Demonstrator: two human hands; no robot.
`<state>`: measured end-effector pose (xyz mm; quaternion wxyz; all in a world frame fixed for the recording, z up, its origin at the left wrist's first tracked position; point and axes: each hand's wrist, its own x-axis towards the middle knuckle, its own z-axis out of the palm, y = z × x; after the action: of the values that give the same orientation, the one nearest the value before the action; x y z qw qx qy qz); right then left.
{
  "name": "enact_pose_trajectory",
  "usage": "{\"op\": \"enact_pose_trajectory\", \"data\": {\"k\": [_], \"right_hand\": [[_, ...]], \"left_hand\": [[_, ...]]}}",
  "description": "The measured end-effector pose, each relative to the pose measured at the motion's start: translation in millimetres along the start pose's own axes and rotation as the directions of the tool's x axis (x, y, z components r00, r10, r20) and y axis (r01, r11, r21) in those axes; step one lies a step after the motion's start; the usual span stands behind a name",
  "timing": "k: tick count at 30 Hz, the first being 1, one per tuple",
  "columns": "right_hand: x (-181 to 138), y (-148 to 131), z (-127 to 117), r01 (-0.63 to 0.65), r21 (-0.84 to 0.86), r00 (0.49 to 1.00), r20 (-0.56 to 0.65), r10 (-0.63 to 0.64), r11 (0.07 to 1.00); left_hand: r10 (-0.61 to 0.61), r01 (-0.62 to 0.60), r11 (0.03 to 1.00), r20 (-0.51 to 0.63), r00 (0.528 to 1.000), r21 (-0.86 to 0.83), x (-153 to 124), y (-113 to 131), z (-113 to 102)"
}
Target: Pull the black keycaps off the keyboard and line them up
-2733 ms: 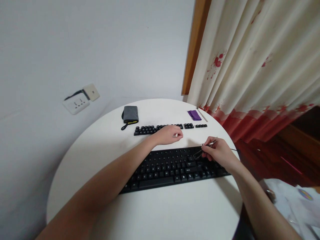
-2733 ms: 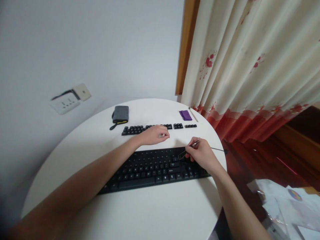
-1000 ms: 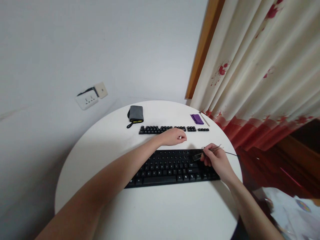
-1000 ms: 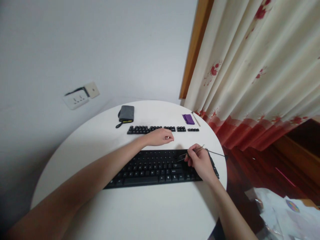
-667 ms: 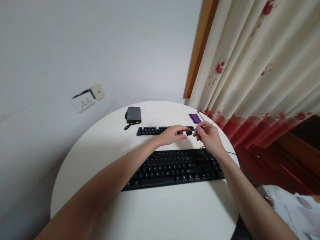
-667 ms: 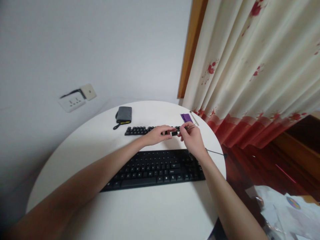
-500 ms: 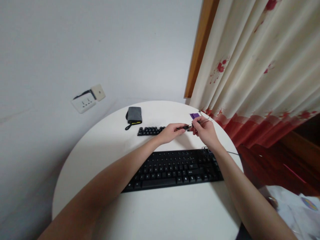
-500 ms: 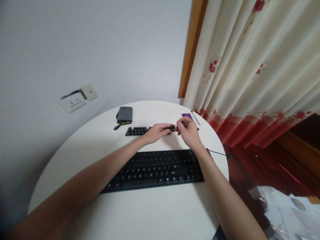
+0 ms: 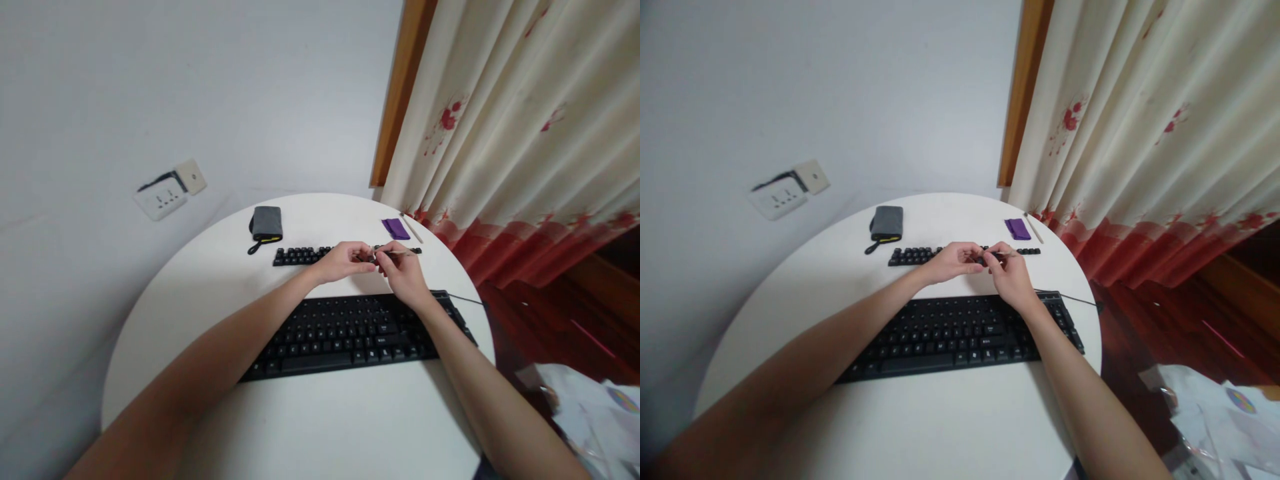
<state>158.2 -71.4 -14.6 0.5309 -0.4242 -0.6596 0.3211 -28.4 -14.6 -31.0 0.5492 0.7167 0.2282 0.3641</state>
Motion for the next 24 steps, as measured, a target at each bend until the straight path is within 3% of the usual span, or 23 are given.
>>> {"op": "enact_pose_trajectory", "data": {"k": [3, 9, 17, 21, 24], "right_hand": [[1.7, 5.3, 1.5, -0.026, -0.019, 0.996, -0.084, 0.025, 0.999], [3.7, 12.8, 2.5, -0.15, 0.148, 0.978, -0.124, 0.168, 0.978], [2.8, 12.7, 6.9, -0.216, 0.244, 0.954, -0.153, 0.257, 0.945], [2.3, 11.9, 5.4, -0.275, 0.187, 0.927, -0.208, 0.311, 0.943], [4.0, 12.3, -0.2, -0.298, 0.131, 0.909, -0.263, 0.323, 0.946]], "left_hand": [[0.054, -0.052, 0.996, -0.036, 0.998, 0.067, 0.6, 0.1, 1.1], [0.161, -0.112, 0.925, -0.106, 0.981, 0.363, -0.8, 4.3, 6.7], [0.357, -0.265, 0.721, -0.017, 0.934, 0.64, -2.4, 7.9, 2.7], [0.387, -0.321, 0.63, 0.072, 0.919, 0.707, -3.0, 10.6, 8.0], [0.417, -0.293, 0.645, -0.004, 0.909, 0.706, -2.4, 10.1, 10.9]]}}
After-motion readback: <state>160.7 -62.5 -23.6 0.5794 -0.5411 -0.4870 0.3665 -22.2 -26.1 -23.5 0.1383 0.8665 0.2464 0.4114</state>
